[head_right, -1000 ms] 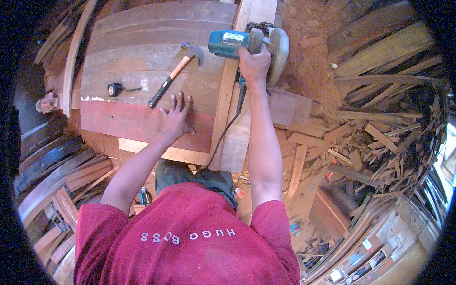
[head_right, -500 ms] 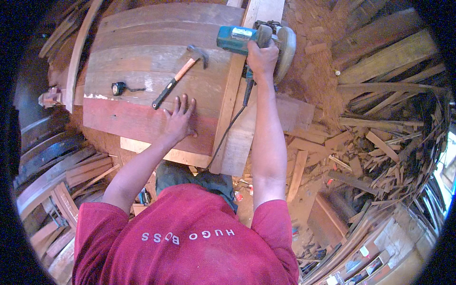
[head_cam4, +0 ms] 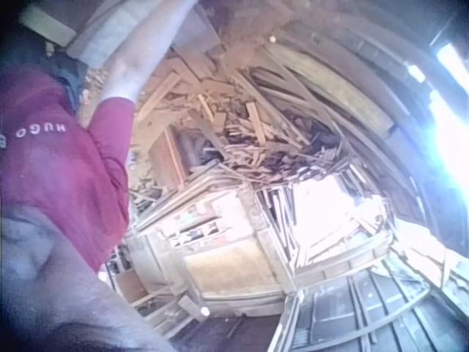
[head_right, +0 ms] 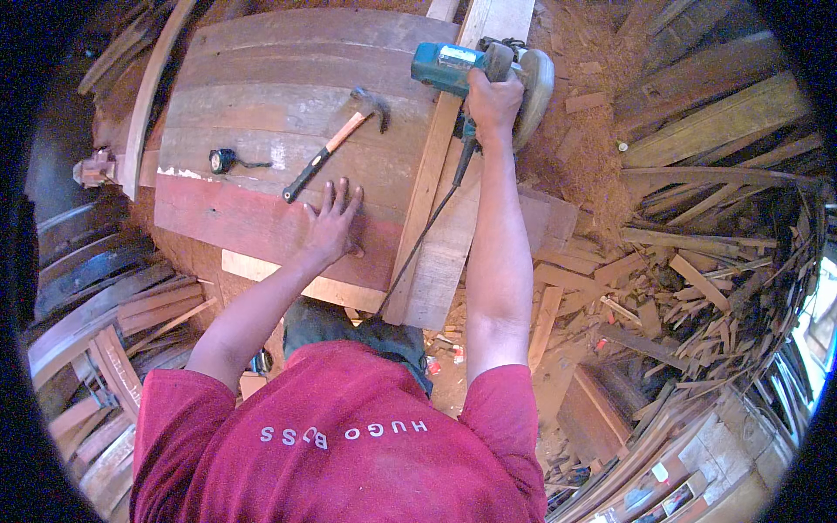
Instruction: The person uses a circular saw to cut a long wooden board, then measures wooden pieces using a tape measure and marks them with a pen, and finally hammers nails into a board to attach it to a curved wooden structure.
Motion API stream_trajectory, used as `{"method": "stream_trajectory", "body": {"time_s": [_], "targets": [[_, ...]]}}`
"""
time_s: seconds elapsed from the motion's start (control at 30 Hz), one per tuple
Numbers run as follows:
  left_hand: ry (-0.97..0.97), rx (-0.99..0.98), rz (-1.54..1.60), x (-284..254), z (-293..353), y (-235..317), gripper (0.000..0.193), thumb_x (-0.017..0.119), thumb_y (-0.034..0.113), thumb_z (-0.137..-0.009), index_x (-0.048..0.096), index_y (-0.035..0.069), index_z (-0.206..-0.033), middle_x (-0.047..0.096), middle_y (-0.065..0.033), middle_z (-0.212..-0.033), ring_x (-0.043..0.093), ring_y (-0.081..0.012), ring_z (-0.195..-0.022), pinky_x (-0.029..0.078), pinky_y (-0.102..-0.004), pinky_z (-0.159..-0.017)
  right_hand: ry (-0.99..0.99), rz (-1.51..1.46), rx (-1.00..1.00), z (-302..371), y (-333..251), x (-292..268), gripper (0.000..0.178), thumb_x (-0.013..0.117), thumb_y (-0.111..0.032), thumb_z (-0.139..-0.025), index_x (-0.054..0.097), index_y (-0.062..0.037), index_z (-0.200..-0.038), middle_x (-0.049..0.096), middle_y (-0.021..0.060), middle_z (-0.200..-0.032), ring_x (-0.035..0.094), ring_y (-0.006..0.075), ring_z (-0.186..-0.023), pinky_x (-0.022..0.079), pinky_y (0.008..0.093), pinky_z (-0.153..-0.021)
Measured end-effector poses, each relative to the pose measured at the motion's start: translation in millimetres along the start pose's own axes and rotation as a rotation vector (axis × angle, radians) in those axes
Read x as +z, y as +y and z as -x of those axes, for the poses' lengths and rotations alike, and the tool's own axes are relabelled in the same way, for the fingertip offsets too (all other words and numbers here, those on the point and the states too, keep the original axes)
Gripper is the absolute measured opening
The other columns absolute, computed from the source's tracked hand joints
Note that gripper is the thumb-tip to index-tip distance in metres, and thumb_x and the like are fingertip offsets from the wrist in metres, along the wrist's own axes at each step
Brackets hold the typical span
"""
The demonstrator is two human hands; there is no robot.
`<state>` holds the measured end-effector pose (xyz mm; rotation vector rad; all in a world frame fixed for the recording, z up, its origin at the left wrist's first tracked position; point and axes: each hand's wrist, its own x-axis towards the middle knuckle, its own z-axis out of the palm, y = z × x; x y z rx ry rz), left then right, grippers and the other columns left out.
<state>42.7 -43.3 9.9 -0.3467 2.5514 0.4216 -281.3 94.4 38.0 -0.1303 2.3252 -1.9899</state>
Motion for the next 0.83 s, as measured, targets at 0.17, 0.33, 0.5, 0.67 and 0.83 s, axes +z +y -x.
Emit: {"method": "stream_trajectory", "body": {"time_s": [0.17, 0.33, 0.5, 0.67, 0.83], "targets": [[-0.007, -0.006, 0.040, -5.2, 1.0, 2.5, 0.129, 0.093, 0.032, -0.055, 0.016, 0.019, -0.158, 0.008, -0.0157, -0.164, 0.008, -0.0411, -0.150, 0.022, -0.0812, -0.102, 0.023, 0.024, -0.022, -11.0, -1.0, 2.7, 0.006, 0.063, -0.005, -0.080, 0.058, -0.0024, -0.078, 0.055, 0.0026, -0.062, 0.050, 0.0130, -0.043, 0.041, 0.0303, -0.040], [-0.014, -0.004, 0.033, -2.1, 0.2, 0.5, 0.127, 0.092, 0.032, -0.057, 0.016, 0.019, -0.158, 0.007, -0.0157, -0.165, 0.007, -0.0412, -0.151, 0.022, -0.0814, -0.102, 0.000, -0.004, -0.041, -21.5, -7.5, 5.9, 0.007, 0.062, -0.006, -0.080, 0.057, -0.0018, -0.077, 0.055, 0.0036, -0.061, 0.051, 0.0142, -0.043, 0.041, 0.0314, -0.040], [-0.025, 0.001, 0.030, -5.9, 0.6, 0.3, 0.126, 0.091, 0.032, -0.058, 0.015, 0.018, -0.158, 0.007, -0.0164, -0.164, 0.007, -0.0415, -0.151, 0.021, -0.0816, -0.102, -0.001, -0.011, 0.045, -29.5, -12.5, 7.2, 0.008, 0.062, -0.006, -0.080, 0.057, -0.0012, -0.076, 0.055, 0.0049, -0.060, 0.051, 0.0152, -0.043, 0.040, 0.0318, -0.039], [0.013, 0.022, 0.045, 0.9, 2.2, -3.4, 0.125, 0.091, 0.033, -0.058, 0.017, 0.018, -0.157, 0.008, -0.0175, -0.164, 0.008, -0.0422, -0.150, 0.021, -0.0820, -0.101, -0.002, -0.036, 0.089, -34.2, -22.5, 12.5, 0.008, 0.063, -0.007, -0.080, 0.057, -0.0018, -0.077, 0.055, 0.0051, -0.060, 0.052, 0.0157, -0.043, 0.041, 0.0331, -0.039], [0.010, -0.005, 0.015, 15.4, -8.8, -4.5, 0.128, 0.092, 0.032, -0.058, 0.014, 0.020, -0.158, 0.006, -0.0173, -0.165, 0.007, -0.0428, -0.150, 0.018, -0.0814, -0.103, 0.107, 0.104, -0.026, -62.1, -0.2, -4.3, 0.011, 0.064, -0.009, -0.080, 0.059, 0.0000, -0.083, 0.059, 0.0067, -0.064, 0.055, 0.0163, -0.046, 0.044, 0.0337, -0.041]]}}
